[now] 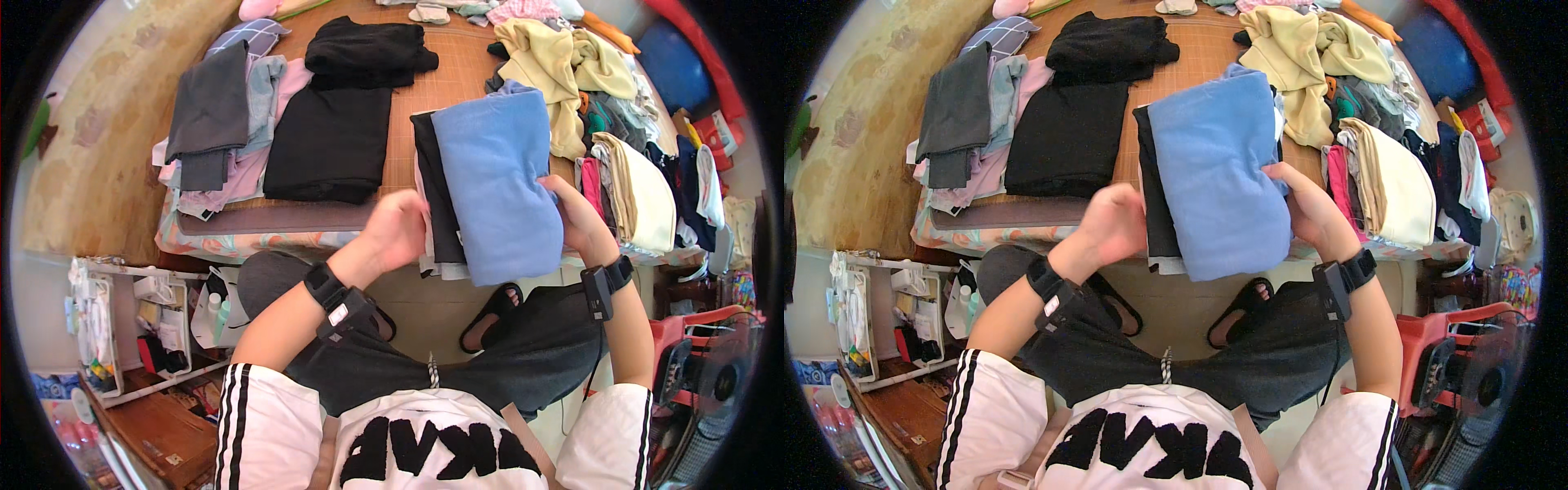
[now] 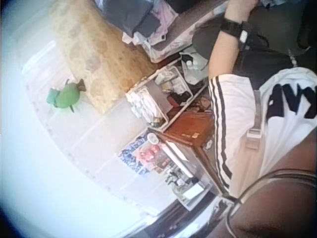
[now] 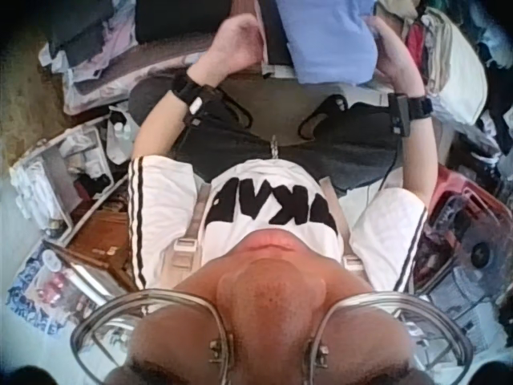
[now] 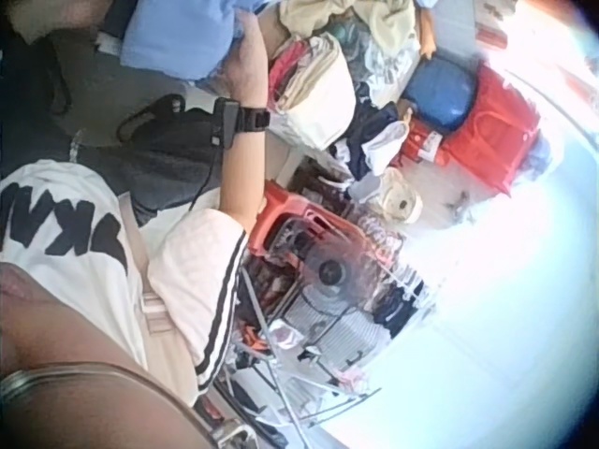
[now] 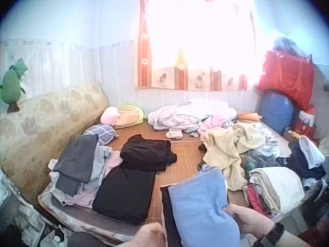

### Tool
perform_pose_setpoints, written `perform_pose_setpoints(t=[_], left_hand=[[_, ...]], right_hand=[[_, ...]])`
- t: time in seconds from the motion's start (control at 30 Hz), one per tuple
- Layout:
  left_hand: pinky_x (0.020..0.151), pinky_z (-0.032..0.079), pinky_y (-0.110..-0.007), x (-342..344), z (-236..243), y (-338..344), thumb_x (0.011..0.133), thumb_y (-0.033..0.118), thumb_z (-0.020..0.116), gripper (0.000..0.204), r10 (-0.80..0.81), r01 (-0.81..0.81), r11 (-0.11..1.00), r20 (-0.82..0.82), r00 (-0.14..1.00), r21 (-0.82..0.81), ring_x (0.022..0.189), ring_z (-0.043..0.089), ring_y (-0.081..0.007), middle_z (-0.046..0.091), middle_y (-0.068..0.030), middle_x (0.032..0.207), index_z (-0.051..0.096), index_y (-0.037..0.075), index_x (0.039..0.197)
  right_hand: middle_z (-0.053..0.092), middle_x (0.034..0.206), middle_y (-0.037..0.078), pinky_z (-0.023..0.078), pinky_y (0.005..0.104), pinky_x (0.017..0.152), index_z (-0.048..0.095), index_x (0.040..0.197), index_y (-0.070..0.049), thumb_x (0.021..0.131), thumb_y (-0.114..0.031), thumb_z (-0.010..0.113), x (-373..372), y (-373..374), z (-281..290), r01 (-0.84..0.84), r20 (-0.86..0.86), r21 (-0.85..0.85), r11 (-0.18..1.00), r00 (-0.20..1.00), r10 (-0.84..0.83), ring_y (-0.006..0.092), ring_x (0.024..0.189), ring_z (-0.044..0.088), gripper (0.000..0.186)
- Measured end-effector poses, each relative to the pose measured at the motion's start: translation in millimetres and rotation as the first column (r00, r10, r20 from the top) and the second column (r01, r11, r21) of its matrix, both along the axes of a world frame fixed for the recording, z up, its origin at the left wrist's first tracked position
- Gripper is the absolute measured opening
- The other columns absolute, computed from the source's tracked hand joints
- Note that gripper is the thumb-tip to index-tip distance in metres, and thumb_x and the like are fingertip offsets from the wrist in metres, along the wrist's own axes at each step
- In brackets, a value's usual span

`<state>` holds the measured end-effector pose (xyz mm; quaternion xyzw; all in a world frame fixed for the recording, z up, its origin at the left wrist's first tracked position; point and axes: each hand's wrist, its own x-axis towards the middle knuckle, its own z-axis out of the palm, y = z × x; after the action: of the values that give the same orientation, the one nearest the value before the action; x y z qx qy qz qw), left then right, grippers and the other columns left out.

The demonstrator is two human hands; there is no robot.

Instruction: Folding various items of clothing and stacking them neatly on a bed.

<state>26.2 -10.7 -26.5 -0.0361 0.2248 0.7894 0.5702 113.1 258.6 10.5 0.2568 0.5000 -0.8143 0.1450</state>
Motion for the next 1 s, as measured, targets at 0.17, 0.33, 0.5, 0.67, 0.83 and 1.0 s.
perform_pose_setpoints(t=[0.17, 0.33, 0.5, 0.67, 0.83, 1.0], left_hand=[[0.100, 0.033, -0.045, -4, 20, 15, 0.089, 0.054, 0.047, 0.072, 0.008, -0.087, 0.984, -0.449, 0.894, -0.156, 0.126, 0.038, -0.0251, 0.041, -0.0100, 0.135, 0.027, 0.005, 0.139], [0.100, 0.035, -0.041, 1, 41, 33, 0.080, 0.027, 0.070, 0.081, -0.032, -0.151, 0.954, -0.587, 0.809, -0.261, 0.123, 0.041, -0.0245, 0.040, -0.0159, 0.133, 0.020, 0.003, 0.140], [0.101, 0.035, -0.041, -2, 34, 43, 0.080, 0.028, 0.071, 0.083, -0.109, -0.139, 0.940, -0.660, 0.743, -0.312, 0.122, 0.042, -0.0266, 0.039, -0.0143, 0.135, 0.019, 0.006, 0.141], [0.100, 0.035, -0.042, 0, 23, 39, 0.078, 0.032, 0.072, 0.089, -0.149, -0.170, 0.879, -0.596, 0.789, -0.445, 0.125, 0.039, -0.0255, 0.037, -0.0139, 0.138, 0.014, 0.009, 0.143], [0.101, 0.032, -0.044, 6, 38, 36, 0.071, 0.042, 0.076, 0.111, -0.232, -0.144, 0.829, -0.567, 0.790, -0.540, 0.128, 0.033, -0.0322, 0.027, -0.0236, 0.140, 0.000, 0.003, 0.142], [0.101, 0.029, -0.047, -11, 9, 14, 0.069, 0.049, 0.076, 0.125, -0.116, -0.279, 0.746, -0.531, 0.840, -0.605, 0.126, 0.032, -0.0350, 0.024, -0.0307, 0.137, -0.013, -0.004, 0.139]], right_hand=[[0.059, 0.113, 0.009, 0.042, 0.0345, 0.092, 0.053, 0.119, -0.003, 0.082, -0.034, 0.064, 1, -6, 7, -0.037, -0.084, 0.014, 0.999, 0.996, 0.038, 0.0205, 0.102, 0.056, 0.050], [0.057, 0.119, 0.010, 0.042, 0.0342, 0.095, 0.048, 0.125, -0.004, 0.084, -0.034, 0.063, 6, -4, 13, 0.027, -0.116, 0.041, 0.999, 0.993, -0.022, 0.0198, 0.105, 0.056, 0.052], [0.058, 0.117, 0.009, 0.044, 0.0329, 0.092, 0.050, 0.123, -0.005, 0.085, -0.033, 0.063, 6, 0, 10, -0.009, -0.075, -0.028, 1.000, 0.997, 0.007, 0.0187, 0.102, 0.058, 0.048], [0.060, 0.113, 0.009, 0.046, 0.0310, 0.088, 0.056, 0.117, -0.007, 0.082, -0.040, 0.066, 0, -10, 2, -0.007, 0.023, 0.100, 0.995, 1.000, 0.004, 0.0183, 0.099, 0.059, 0.049], [0.055, 0.123, 0.009, 0.038, 0.0349, 0.096, 0.048, 0.127, -0.007, 0.082, -0.052, 0.060, 8, 15, -5, -0.092, 0.035, 0.081, 0.992, 0.995, 0.089, 0.0216, 0.110, 0.052, 0.065], [0.041, 0.139, 0.008, 0.027, 0.0429, 0.103, 0.032, 0.140, -0.008, 0.087, -0.062, 0.044, 13, 32, -29, -0.159, -0.023, 0.228, 0.961, 0.985, 0.169, 0.0243, 0.124, 0.040, 0.077]])
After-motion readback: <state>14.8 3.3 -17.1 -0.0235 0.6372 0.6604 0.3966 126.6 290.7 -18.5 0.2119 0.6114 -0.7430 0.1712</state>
